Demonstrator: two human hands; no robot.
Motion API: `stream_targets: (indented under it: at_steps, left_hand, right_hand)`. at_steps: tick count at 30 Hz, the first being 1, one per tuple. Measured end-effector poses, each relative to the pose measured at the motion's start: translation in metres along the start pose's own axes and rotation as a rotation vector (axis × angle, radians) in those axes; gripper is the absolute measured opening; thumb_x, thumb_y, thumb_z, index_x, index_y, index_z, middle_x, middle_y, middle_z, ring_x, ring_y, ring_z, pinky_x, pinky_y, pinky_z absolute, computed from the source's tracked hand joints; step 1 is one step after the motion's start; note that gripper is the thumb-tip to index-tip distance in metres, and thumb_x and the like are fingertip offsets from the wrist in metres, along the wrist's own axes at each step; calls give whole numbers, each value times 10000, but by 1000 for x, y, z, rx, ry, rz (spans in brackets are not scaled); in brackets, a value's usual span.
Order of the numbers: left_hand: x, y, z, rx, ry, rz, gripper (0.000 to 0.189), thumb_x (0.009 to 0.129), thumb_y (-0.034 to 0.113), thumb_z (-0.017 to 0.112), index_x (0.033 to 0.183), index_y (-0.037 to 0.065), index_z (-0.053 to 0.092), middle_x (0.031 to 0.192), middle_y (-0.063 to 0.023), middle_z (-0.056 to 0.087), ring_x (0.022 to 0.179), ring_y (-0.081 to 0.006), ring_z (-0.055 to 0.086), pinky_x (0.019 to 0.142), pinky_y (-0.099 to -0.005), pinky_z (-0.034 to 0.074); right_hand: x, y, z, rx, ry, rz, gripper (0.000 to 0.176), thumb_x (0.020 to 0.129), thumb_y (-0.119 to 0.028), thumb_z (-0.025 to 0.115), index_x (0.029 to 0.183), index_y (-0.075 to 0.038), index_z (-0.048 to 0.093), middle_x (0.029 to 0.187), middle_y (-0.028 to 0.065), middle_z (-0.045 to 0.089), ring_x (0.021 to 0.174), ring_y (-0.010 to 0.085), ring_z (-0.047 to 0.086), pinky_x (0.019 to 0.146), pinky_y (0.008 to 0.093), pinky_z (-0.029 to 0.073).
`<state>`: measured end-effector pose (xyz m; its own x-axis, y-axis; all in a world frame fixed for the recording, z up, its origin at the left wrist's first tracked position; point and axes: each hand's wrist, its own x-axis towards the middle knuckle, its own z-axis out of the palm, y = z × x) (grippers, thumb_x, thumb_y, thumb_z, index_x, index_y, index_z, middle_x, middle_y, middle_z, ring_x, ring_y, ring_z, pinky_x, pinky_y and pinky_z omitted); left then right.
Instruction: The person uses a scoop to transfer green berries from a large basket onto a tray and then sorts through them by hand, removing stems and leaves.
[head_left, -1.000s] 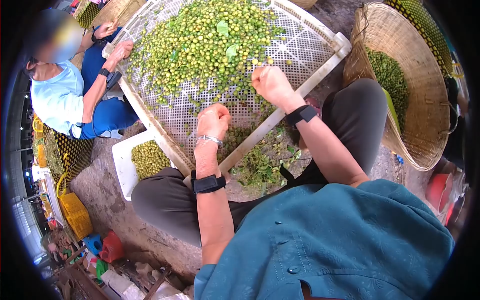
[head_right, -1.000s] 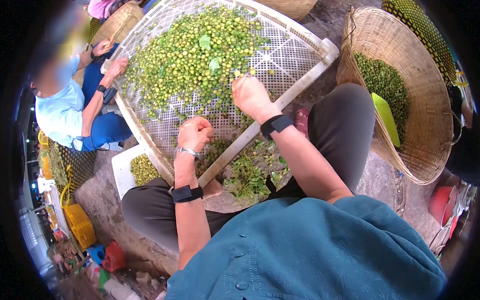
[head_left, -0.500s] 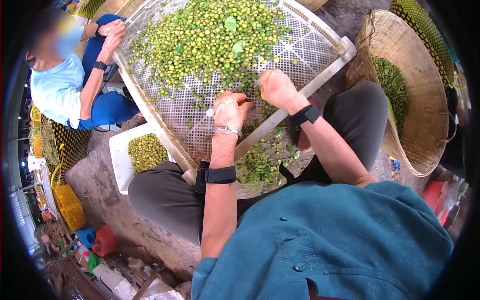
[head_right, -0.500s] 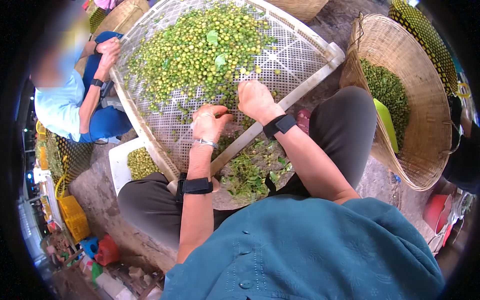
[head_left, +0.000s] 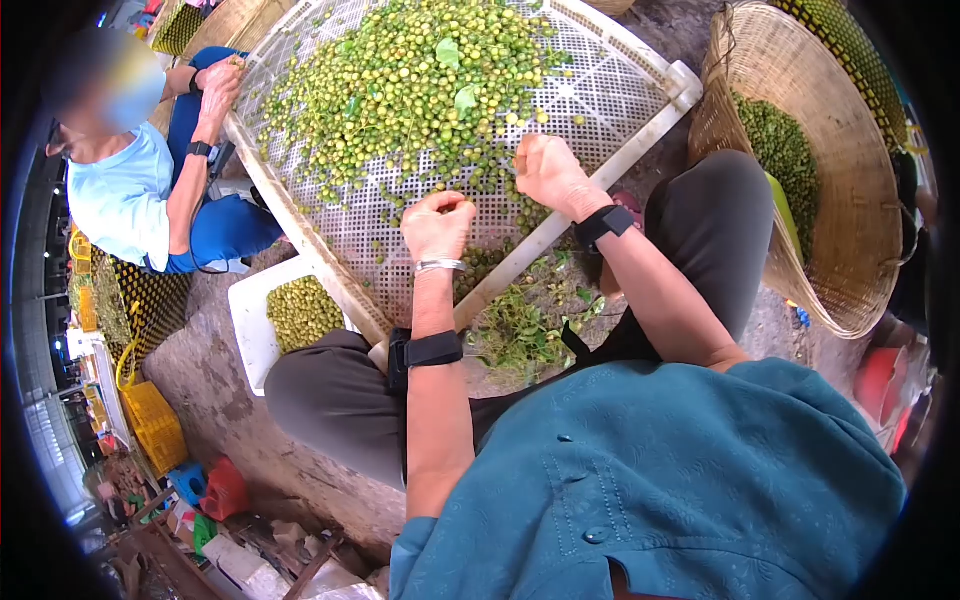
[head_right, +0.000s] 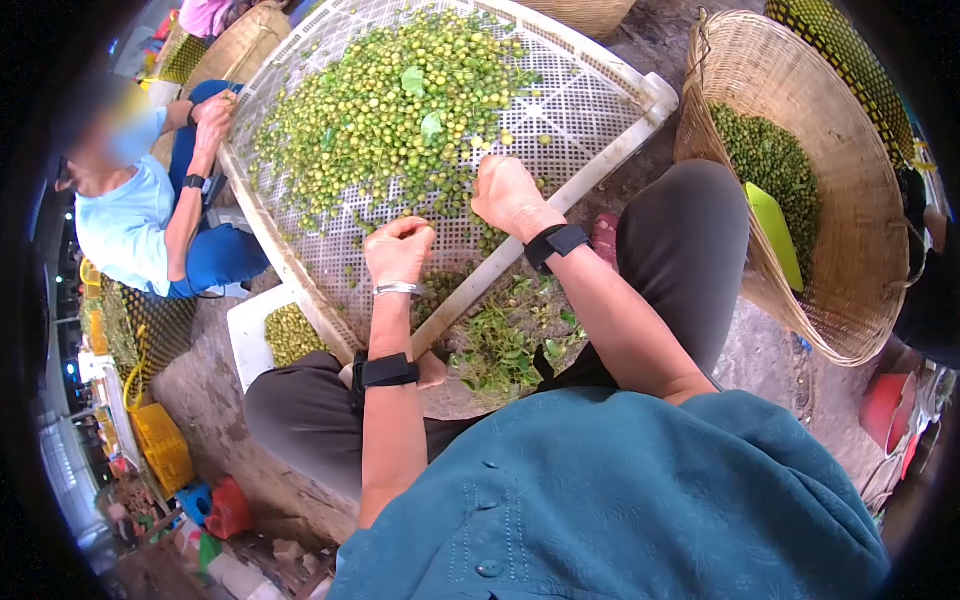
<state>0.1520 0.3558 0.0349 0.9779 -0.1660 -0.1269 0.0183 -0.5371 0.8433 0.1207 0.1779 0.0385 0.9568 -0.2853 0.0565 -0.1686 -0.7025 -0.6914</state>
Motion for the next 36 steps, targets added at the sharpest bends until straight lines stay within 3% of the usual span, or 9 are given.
stream_targets:
  at_steps: [3, 4, 6, 9, 18, 22, 26, 32, 36]
  left_hand:
    - [-2, 9, -20, -975, -199, -396, 184, 759, 115, 574, 870, -31, 556, 773, -112, 581, 610, -173, 550, 506, -254, 475]
    - [-6, 13, -25, -1173, -273, -375, 146, 788, 141, 567, 824, 1, 544, 775, -104, 557, 595, -153, 495, 482, -228, 423]
    - [-7, 24, -32, -1357, -298, -467, 125, 815, 161, 567, 806, 44, 526, 730, -67, 516, 556, -126, 445, 453, -216, 359]
    - [-5, 20, -36, -1451, -402, -423, 118, 838, 169, 562, 784, 79, 507, 690, -30, 466, 539, -94, 413, 434, -210, 328]
    - [-13, 17, -24, -1333, -443, -419, 124, 848, 179, 589, 855, 58, 561, 740, -16, 506, 592, -67, 436, 491, -172, 371]
    - [-8, 5, -17, -1345, -495, -364, 141, 832, 124, 598, 936, 30, 605, 776, -54, 586, 610, -114, 516, 515, -217, 448]
    - [-9, 1, -16, -1347, -443, -336, 215, 826, 60, 577, 1036, 14, 583, 792, -95, 612, 614, -149, 576, 522, -242, 508]
    - [-20, 0, -2, -1058, -246, -315, 327, 820, -7, 520, 1144, 37, 512, 902, -141, 599, 623, -146, 536, 499, -244, 466]
    - [-22, 1, 6, -1022, -88, -259, 297, 752, -56, 566, 1037, 27, 564, 764, -146, 632, 511, -149, 573, 402, -248, 492]
  right_hand:
    - [4, 1, 2, 262, -15, 19, 102, 723, -94, 573, 717, 7, 587, 717, 186, 612, 679, 309, 621, 590, 353, 499]
    - [1, -14, -12, 573, -164, 165, 96, 776, -97, 556, 750, -8, 580, 695, 114, 597, 629, 203, 597, 534, 281, 465]
    - [-3, -27, -13, 1003, -320, 278, 86, 840, -119, 554, 804, -44, 574, 670, 7, 566, 569, 65, 538, 449, 177, 391]
    - [-4, -39, -18, 1175, -352, 320, 84, 840, -119, 559, 801, -46, 574, 663, 6, 562, 581, 66, 542, 449, 183, 392]
    - [-10, -47, -9, 1084, -239, 236, 54, 813, -89, 581, 822, -36, 583, 655, 18, 580, 582, 55, 552, 459, 185, 409]
    - [-11, -43, 18, 984, -248, 11, 69, 843, -104, 568, 834, -36, 571, 690, -9, 584, 596, 45, 534, 465, 185, 417]
    - [-9, -39, 18, 863, -329, 137, 97, 795, -82, 555, 771, 9, 577, 699, 54, 598, 629, 105, 556, 594, 257, 476]
    - [-7, -34, 9, 542, -346, -14, 86, 719, -42, 519, 731, 22, 575, 727, 149, 619, 676, 232, 637, 601, 327, 494]
    - [-7, -30, 14, 444, -372, 34, 101, 716, -75, 539, 727, 16, 584, 717, 144, 617, 610, 202, 617, 575, 316, 491]
